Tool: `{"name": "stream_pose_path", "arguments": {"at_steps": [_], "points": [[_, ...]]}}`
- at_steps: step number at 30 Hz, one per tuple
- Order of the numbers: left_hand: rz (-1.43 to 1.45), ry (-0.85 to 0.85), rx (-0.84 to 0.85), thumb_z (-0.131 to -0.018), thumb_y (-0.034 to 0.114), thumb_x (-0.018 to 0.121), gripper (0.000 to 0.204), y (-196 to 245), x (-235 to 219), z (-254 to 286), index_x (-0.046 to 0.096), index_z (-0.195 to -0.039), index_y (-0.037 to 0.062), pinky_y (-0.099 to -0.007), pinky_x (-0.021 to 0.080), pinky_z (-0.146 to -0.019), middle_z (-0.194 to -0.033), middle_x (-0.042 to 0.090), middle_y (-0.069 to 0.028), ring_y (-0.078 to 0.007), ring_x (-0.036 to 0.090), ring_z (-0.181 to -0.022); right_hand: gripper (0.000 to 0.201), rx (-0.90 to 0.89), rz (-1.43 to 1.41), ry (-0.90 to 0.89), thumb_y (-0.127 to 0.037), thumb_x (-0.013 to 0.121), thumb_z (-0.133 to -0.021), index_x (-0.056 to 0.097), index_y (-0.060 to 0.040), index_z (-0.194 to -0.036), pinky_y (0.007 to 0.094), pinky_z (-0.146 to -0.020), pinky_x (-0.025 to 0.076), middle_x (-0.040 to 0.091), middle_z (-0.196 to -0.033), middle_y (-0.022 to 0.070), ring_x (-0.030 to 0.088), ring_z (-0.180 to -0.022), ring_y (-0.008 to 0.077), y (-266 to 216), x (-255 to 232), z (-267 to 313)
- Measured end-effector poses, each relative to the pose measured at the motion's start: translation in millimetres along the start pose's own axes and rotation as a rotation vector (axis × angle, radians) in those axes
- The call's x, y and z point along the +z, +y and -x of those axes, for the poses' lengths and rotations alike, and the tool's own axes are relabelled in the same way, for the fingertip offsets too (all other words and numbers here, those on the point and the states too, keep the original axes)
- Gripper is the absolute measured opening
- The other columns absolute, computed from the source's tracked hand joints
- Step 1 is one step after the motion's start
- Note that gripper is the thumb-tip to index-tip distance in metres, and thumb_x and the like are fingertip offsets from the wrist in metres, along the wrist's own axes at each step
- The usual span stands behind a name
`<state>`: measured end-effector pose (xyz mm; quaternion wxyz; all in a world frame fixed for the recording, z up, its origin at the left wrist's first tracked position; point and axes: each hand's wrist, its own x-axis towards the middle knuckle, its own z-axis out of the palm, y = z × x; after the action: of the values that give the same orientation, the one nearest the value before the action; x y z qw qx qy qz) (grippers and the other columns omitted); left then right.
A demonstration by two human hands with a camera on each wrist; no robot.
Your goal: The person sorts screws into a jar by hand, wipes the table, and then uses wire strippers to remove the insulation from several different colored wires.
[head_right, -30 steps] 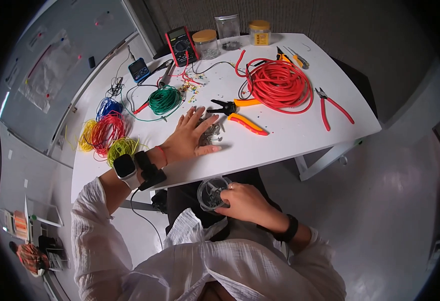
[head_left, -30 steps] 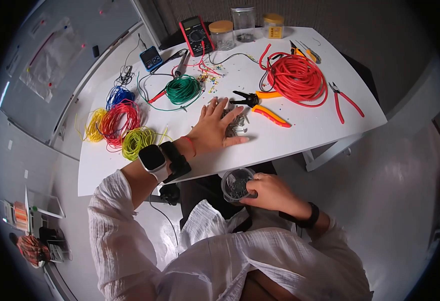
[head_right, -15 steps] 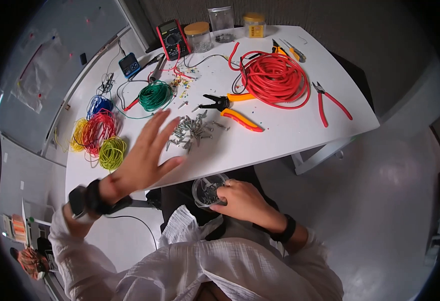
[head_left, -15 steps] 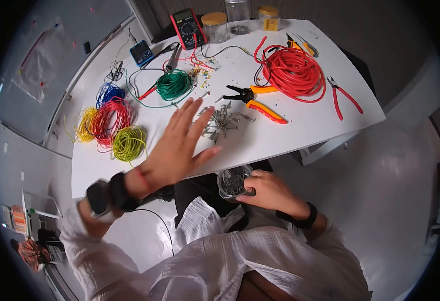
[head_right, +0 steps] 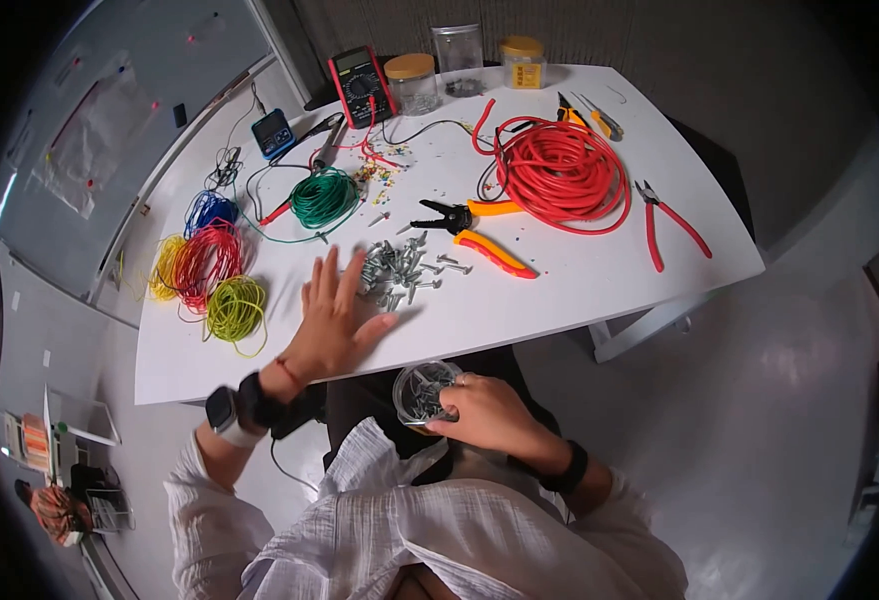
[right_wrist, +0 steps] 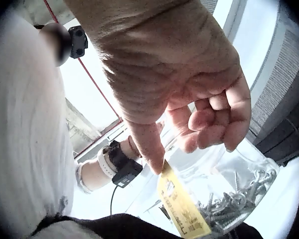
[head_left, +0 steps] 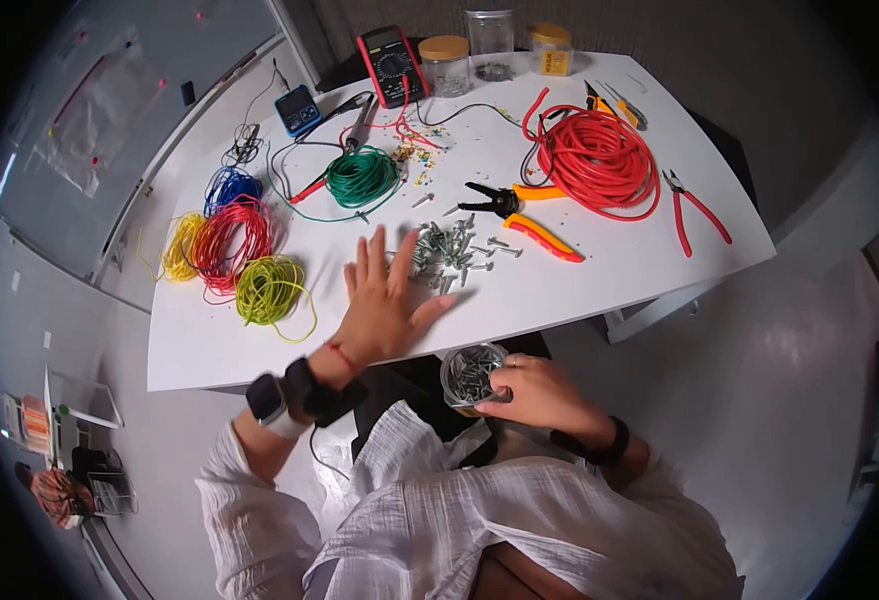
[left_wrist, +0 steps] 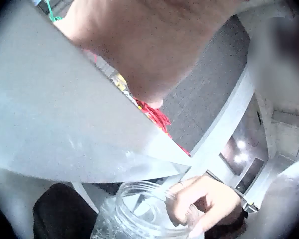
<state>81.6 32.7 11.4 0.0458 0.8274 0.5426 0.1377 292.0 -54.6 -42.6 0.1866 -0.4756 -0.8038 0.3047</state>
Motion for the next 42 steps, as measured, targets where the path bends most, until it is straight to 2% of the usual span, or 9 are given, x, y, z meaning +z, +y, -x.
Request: {"name": "stream_pose_path", "arguments": {"at_steps": [3,5,7,9,16,21,28,37,42], "points": [[0.023,-0.061,0.059,-0.077,0.054,0.057,0.079,-3.6,1.9,-25.1,0.024,-0.139,0.0163,-0.0599,0.015,-0.101,-0.14,0.013,-0.0279,-0.0495,0.009,-0.13,0.034,-0.004,-0.015,0.017,-0.036,0.071,-0.067,0.056,-0.0053,-0.064,0.037,-0.058,0.045,0.055,-0.07,0.01,0.057,-0.065,0.0271,0.7,5.7,-2.5],[0.01,-0.122,0.226,-0.075,0.055,0.059,0.076,0.3,1.8,-37.4,0.029,-0.137,0.0215,-0.0593,0.016,-0.101,-0.141,0.015,-0.0255,-0.0491,0.01,-0.13,0.033,-0.01,-0.019,0.025,-0.034,0.071,-0.067,0.056,-0.0049,-0.065,0.0371,-0.058,0.045,0.055,-0.069,0.011,0.057,-0.065,0.0275,0.1,5.4,-2.7],[0.027,-0.055,0.273,-0.077,0.053,0.059,0.067,-2.1,13.4,-43.3,0.038,-0.133,0.0238,-0.0578,0.019,-0.1,-0.14,0.023,-0.02,-0.047,0.019,-0.128,0.033,-0.005,-0.017,0.042,-0.034,0.072,-0.066,0.056,-0.0047,-0.065,0.037,-0.058,0.045,0.055,-0.068,0.0109,0.057,-0.064,0.0273,-3.0,2.4,-1.4],[0.051,-0.074,0.463,-0.08,0.044,0.059,0.056,-6.2,17.7,-47.0,0.044,-0.128,0.0204,-0.0545,0.023,-0.1,-0.136,0.032,-0.0155,-0.0426,0.028,-0.125,0.033,0.0,-0.013,0.052,-0.033,0.072,-0.066,0.056,-0.0045,-0.065,0.0371,-0.058,0.045,0.055,-0.067,0.0112,0.057,-0.064,0.0277,-5.3,-0.7,0.0],[0.157,-0.179,0.549,-0.082,0.028,0.06,0.047,-12.1,-0.4,-11.6,0.047,-0.125,0.0155,-0.0503,0.025,-0.101,-0.134,0.036,-0.0136,-0.0384,0.032,-0.124,0.034,-0.012,-0.007,0.095,-0.034,0.072,-0.066,0.056,-0.0036,-0.065,0.0379,-0.058,0.046,0.054,-0.067,0.0124,0.057,-0.065,0.0287,-5.1,1.5,1.8],[0.135,-0.058,0.391,-0.083,0.038,0.057,0.055,-19.4,-4.6,8.0,0.04,-0.13,0.0163,-0.0555,0.022,-0.101,-0.136,0.032,-0.017,-0.0409,0.026,-0.128,0.035,-0.015,-0.051,0.103,-0.035,0.072,-0.066,0.056,-0.0039,-0.064,0.0371,-0.057,0.045,0.054,-0.067,0.0118,0.057,-0.063,0.0283,-8.7,2.6,0.0],[0.072,-0.108,0.339,-0.083,0.045,0.055,0.058,-16.9,-3.6,5.5,0.038,-0.133,0.021,-0.0584,0.018,-0.101,-0.138,0.027,-0.0185,-0.042,0.019,-0.13,0.035,-0.021,-0.03,0.081,-0.036,0.072,-0.066,0.055,-0.0048,-0.062,0.0363,-0.056,0.044,0.053,-0.065,0.0103,0.056,-0.061,0.0269,-11.4,-1.3,-3.7],[0.073,-0.137,0.486,-0.08,0.051,0.055,0.061,-6.6,-3.2,-10.1,0.038,-0.133,0.0256,-0.0587,0.015,-0.102,-0.14,0.026,-0.0148,-0.0406,0.017,-0.131,0.038,0.001,-0.075,0.032,-0.037,0.072,-0.066,0.055,-0.0039,-0.06,0.0367,-0.056,0.043,0.053,-0.06,0.0104,0.055,-0.06,0.027,-19.7,-21.3,-6.9],[0.169,-0.181,0.63,-0.085,0.037,0.054,0.039,-13.1,4.6,-15.4,0.051,-0.122,0.0229,-0.0548,0.019,-0.103,-0.136,0.036,-0.0073,-0.0326,0.024,-0.131,0.037,0.003,-0.05,0.04,-0.036,0.074,-0.065,0.056,-0.0036,-0.061,0.0345,-0.053,0.042,0.053,-0.058,0.0092,0.054,-0.057,0.0244,-24.4,-21.2,-8.3]]}}
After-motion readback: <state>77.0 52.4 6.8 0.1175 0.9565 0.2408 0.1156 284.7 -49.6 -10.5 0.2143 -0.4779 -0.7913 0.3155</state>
